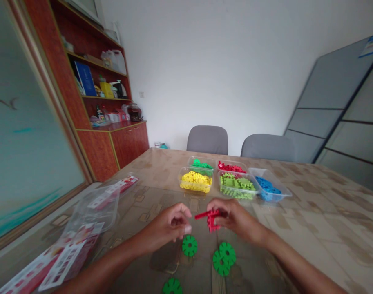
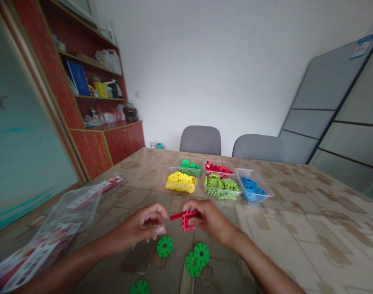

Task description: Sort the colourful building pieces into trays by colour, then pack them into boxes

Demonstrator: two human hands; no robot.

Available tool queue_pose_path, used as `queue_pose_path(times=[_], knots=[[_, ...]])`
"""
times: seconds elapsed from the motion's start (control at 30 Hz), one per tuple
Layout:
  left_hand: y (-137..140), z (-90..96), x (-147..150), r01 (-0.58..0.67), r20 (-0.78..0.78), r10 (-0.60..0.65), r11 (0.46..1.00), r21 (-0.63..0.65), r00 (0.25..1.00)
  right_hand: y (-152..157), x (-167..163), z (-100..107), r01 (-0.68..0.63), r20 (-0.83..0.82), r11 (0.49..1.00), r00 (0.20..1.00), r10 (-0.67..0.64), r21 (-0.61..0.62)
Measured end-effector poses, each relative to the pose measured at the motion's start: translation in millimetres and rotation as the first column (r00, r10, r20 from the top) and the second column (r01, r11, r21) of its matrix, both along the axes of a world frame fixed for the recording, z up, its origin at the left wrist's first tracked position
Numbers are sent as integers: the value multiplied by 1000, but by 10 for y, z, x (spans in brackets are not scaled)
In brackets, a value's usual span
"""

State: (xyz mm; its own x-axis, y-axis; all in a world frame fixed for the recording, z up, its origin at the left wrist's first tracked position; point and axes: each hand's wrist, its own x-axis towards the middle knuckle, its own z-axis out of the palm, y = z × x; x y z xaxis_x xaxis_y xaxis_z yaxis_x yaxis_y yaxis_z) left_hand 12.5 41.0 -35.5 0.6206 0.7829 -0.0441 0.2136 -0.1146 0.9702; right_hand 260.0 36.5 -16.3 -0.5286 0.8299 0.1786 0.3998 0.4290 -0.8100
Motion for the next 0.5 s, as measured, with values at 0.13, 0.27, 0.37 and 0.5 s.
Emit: queue_pose_path(times=[0.13,0.27,0.37,0.5], knots=[[50,14,-10,-6,-24,6,1000,10,1000,579,354,115,250,23,965,967,-253,81],[58,-23,9,18,-27,-18,1000,17,999,1072,633,305,490,8,857,868,-497,158],[67,-35,3,24,-38,-23,1000,18,999,1231,729,394,611,-19,770,785,-619,184],[88,-24,-42,12,-62,-10,999,32,998,1289,770,418,698,-43,689,708,-705,198]])
